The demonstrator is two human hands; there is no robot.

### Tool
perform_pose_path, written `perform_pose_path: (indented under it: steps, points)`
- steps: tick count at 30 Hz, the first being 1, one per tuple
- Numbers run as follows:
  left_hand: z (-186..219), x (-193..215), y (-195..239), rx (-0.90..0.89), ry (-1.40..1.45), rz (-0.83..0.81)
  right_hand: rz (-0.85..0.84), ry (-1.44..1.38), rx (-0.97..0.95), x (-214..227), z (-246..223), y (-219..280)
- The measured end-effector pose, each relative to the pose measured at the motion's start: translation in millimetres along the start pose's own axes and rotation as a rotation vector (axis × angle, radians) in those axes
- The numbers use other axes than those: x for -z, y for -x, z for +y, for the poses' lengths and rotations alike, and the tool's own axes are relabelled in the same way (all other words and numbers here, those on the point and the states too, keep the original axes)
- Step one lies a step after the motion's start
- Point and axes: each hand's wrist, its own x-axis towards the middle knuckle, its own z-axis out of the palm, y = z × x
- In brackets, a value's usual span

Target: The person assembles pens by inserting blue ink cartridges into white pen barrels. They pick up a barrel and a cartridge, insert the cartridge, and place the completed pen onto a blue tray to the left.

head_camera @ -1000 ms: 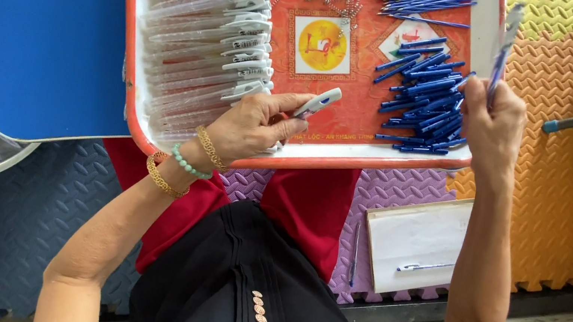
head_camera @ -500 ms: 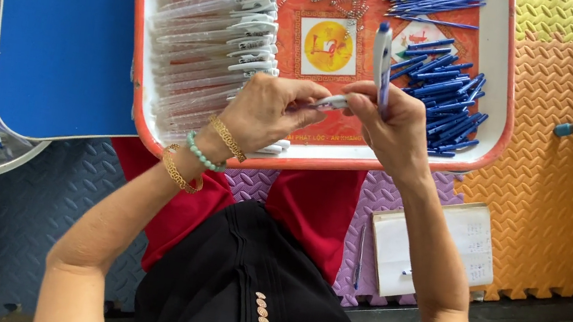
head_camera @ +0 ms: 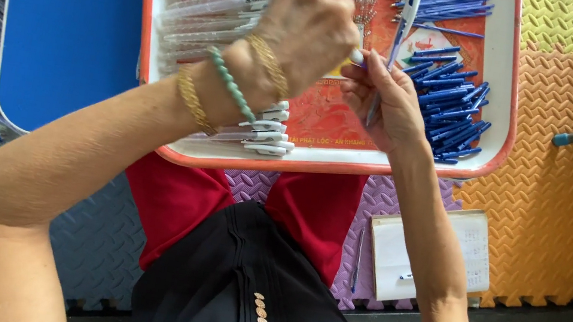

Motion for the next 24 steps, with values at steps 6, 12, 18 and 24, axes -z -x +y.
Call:
perform_pose_path:
  steps: [6, 12, 18, 24]
  points:
    - [-39, -4, 24, 0.049, -0.146, 0.139, -0.024, 0.100, 0.048, 6, -27, 9]
    - [-62, 9, 23, 0.009, -0.336, -0.120, 0.112, 0.291, 0.135, 47, -52, 5]
    - [-63, -41, -2, 0.051, -0.226, -0.160, 0.224, 0.531, 0.227, 72, -66, 3]
    - [-35, -65, -12, -0.027, -0.234, -0.304, 0.246, 0.743, 0.321, 74, -67, 7]
